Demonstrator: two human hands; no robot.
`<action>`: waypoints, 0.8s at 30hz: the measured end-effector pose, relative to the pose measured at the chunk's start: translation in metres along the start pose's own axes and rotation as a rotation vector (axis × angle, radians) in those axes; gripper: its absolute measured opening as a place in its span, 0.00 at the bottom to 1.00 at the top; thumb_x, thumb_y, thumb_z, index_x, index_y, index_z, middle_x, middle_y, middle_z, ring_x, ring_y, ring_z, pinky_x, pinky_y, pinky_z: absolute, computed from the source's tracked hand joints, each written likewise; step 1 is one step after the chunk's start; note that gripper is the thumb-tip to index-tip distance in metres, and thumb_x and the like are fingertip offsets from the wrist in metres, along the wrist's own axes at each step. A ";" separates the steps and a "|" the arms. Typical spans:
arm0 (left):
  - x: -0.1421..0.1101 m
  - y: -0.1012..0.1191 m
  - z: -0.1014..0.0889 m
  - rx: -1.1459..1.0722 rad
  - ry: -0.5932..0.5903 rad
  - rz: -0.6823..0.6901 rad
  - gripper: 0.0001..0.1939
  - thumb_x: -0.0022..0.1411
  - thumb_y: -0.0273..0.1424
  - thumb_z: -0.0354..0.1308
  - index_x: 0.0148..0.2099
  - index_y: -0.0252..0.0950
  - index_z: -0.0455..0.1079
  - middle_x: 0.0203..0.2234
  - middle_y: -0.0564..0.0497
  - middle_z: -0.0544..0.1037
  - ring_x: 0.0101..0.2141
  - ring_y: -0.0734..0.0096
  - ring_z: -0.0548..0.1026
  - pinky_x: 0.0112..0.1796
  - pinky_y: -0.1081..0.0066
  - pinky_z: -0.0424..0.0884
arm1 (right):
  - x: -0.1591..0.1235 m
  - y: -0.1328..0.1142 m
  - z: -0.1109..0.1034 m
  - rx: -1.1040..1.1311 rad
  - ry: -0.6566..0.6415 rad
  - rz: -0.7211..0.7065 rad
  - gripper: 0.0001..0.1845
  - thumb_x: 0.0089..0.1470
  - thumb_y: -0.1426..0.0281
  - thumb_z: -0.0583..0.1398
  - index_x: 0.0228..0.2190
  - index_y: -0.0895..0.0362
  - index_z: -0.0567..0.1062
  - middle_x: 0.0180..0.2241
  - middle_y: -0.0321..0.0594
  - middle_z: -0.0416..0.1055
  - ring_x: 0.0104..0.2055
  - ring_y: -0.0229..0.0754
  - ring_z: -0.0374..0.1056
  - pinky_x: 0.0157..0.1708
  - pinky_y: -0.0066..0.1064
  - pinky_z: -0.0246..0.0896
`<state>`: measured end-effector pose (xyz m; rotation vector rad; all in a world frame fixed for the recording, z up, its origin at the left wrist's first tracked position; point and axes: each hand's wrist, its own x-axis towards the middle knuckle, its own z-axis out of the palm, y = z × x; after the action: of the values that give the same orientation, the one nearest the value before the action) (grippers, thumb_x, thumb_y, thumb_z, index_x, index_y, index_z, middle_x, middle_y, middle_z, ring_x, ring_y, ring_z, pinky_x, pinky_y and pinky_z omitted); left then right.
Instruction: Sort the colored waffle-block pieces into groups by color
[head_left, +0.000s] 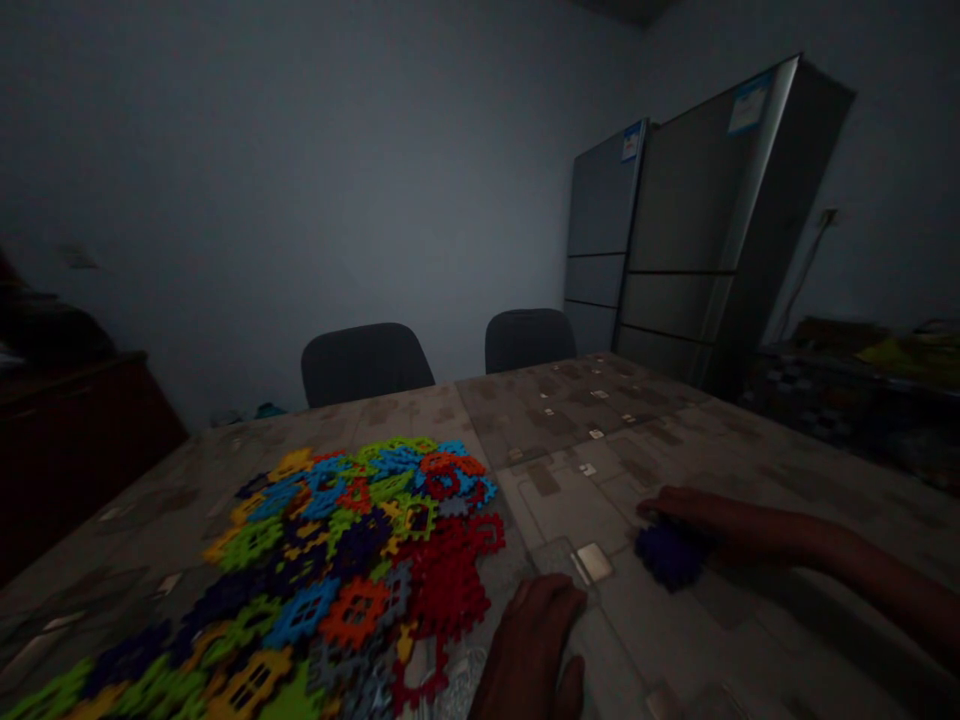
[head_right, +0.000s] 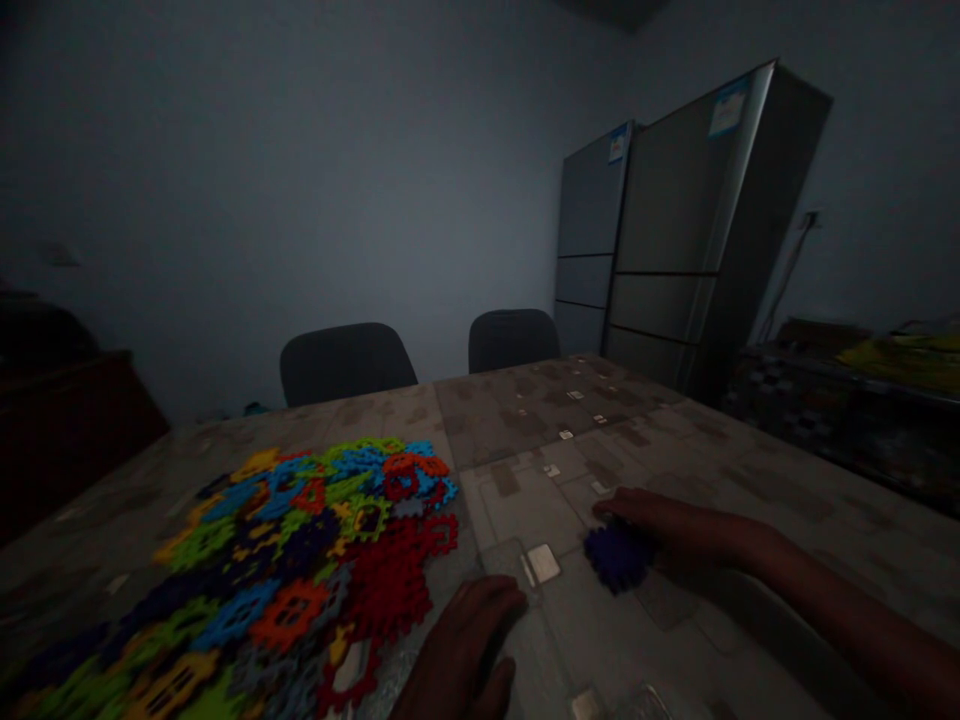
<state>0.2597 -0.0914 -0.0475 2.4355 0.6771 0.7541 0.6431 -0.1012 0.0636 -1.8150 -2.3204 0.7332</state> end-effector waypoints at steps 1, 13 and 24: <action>0.000 0.000 0.000 -0.001 0.003 0.000 0.38 0.57 0.19 0.56 0.69 0.41 0.62 0.66 0.41 0.68 0.66 0.50 0.65 0.64 0.48 0.65 | 0.000 -0.001 -0.001 0.009 -0.027 0.011 0.46 0.42 0.76 0.64 0.65 0.49 0.68 0.68 0.46 0.61 0.71 0.63 0.51 0.68 0.55 0.47; 0.012 0.035 -0.010 -0.136 0.066 -0.075 0.32 0.53 0.23 0.60 0.62 0.34 0.69 0.59 0.37 0.73 0.59 0.49 0.70 0.62 0.51 0.67 | -0.001 0.048 0.011 0.146 0.209 -0.172 0.30 0.52 0.70 0.66 0.57 0.44 0.78 0.59 0.51 0.73 0.61 0.60 0.68 0.58 0.44 0.62; 0.053 0.072 -0.141 -0.417 0.349 -0.102 0.19 0.61 0.27 0.59 0.55 0.37 0.78 0.46 0.43 0.83 0.42 0.63 0.81 0.47 0.62 0.77 | 0.076 -0.083 0.030 0.029 0.437 -0.463 0.20 0.67 0.66 0.59 0.58 0.38 0.75 0.54 0.43 0.79 0.51 0.52 0.77 0.50 0.46 0.72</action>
<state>0.2325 -0.0712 0.1157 1.8986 0.6851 1.1640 0.5366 -0.0536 0.0572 -1.1929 -2.2709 0.2673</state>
